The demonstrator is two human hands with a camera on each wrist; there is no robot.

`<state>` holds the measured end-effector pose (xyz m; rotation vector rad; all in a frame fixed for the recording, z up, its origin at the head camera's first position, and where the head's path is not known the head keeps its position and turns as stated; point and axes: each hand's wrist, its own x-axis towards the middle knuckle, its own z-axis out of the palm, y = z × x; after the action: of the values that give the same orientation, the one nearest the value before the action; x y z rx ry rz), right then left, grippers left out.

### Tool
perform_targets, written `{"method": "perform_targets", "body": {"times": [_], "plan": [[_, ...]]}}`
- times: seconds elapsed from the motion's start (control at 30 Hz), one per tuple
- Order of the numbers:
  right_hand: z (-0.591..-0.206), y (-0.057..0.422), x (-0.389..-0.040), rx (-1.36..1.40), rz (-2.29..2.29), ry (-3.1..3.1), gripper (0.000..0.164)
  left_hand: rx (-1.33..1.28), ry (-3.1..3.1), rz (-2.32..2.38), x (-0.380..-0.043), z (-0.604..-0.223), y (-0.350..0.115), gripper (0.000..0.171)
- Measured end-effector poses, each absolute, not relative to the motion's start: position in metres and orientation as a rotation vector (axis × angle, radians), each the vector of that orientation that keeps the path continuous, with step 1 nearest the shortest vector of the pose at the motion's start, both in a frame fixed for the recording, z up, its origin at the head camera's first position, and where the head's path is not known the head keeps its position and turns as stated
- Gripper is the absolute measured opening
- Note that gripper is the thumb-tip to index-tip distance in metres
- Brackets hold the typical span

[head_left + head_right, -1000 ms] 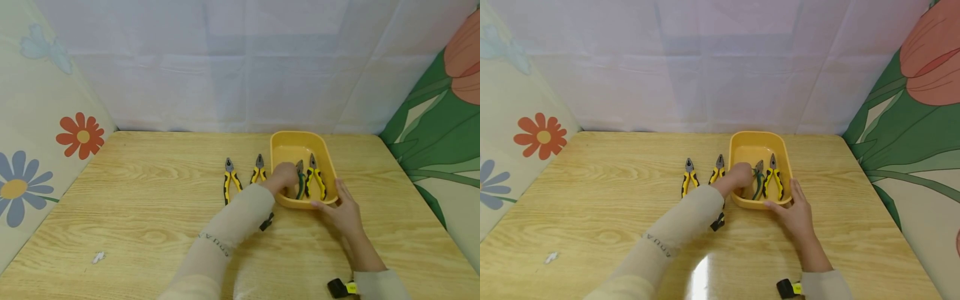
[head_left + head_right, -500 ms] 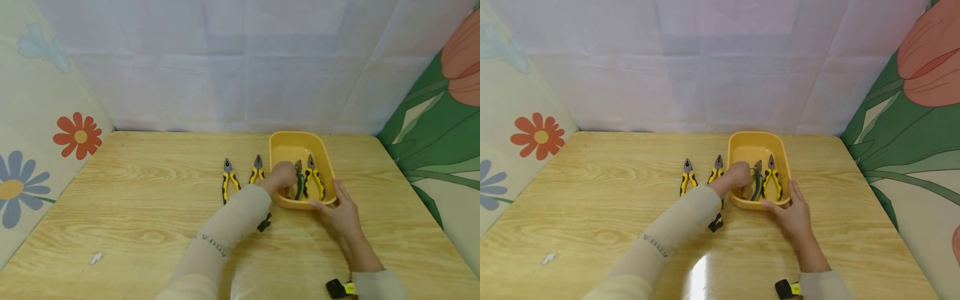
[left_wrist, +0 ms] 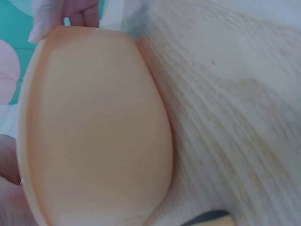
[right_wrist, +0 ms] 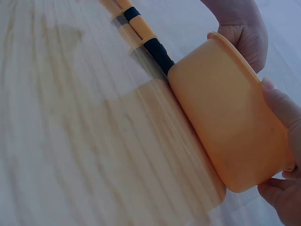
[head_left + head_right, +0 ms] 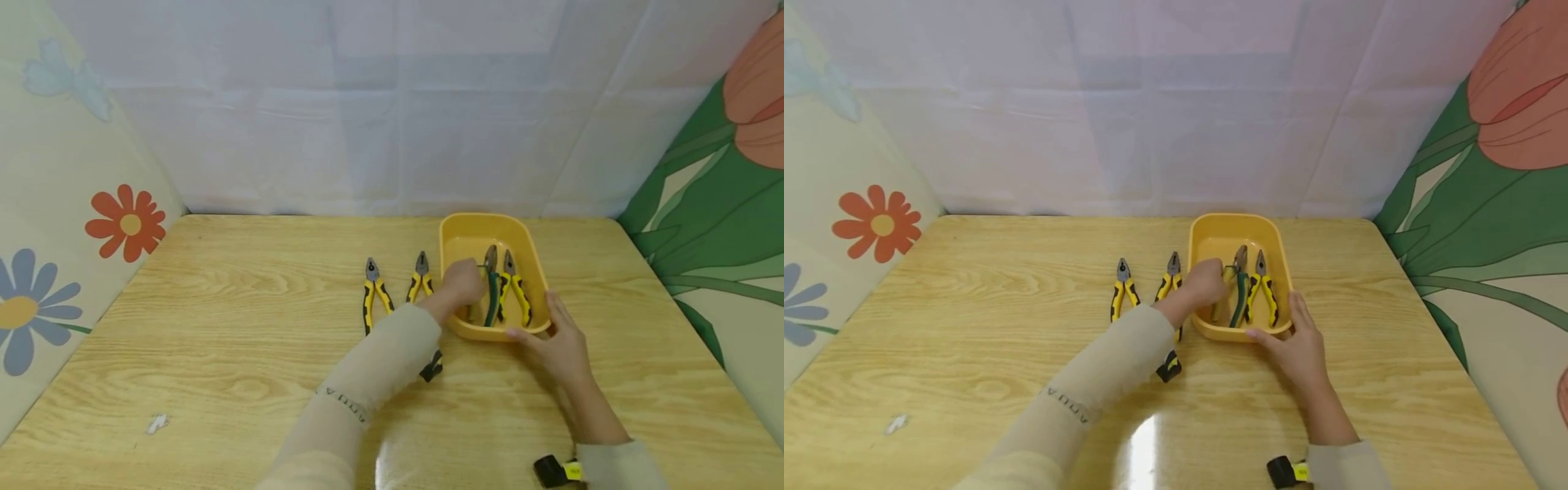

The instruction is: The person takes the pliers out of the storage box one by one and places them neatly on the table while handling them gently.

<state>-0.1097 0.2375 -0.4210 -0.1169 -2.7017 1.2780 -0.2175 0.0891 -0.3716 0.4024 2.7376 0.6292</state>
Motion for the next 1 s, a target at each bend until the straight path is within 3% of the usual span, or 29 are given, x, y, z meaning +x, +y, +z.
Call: {"method": "perform_targets", "body": {"times": [0.43,1.0], "plan": [[-0.42,0.239,-0.108,-0.138,1.253,-2.716,0.095,0.138,2.539,1.2,-0.215,-0.37,0.076,0.032],[-0.418,0.236,-0.109,-0.155,1.277,-2.726,0.096,-0.074,2.035,1.881,-0.203,-0.375,0.069,0.036]]}}
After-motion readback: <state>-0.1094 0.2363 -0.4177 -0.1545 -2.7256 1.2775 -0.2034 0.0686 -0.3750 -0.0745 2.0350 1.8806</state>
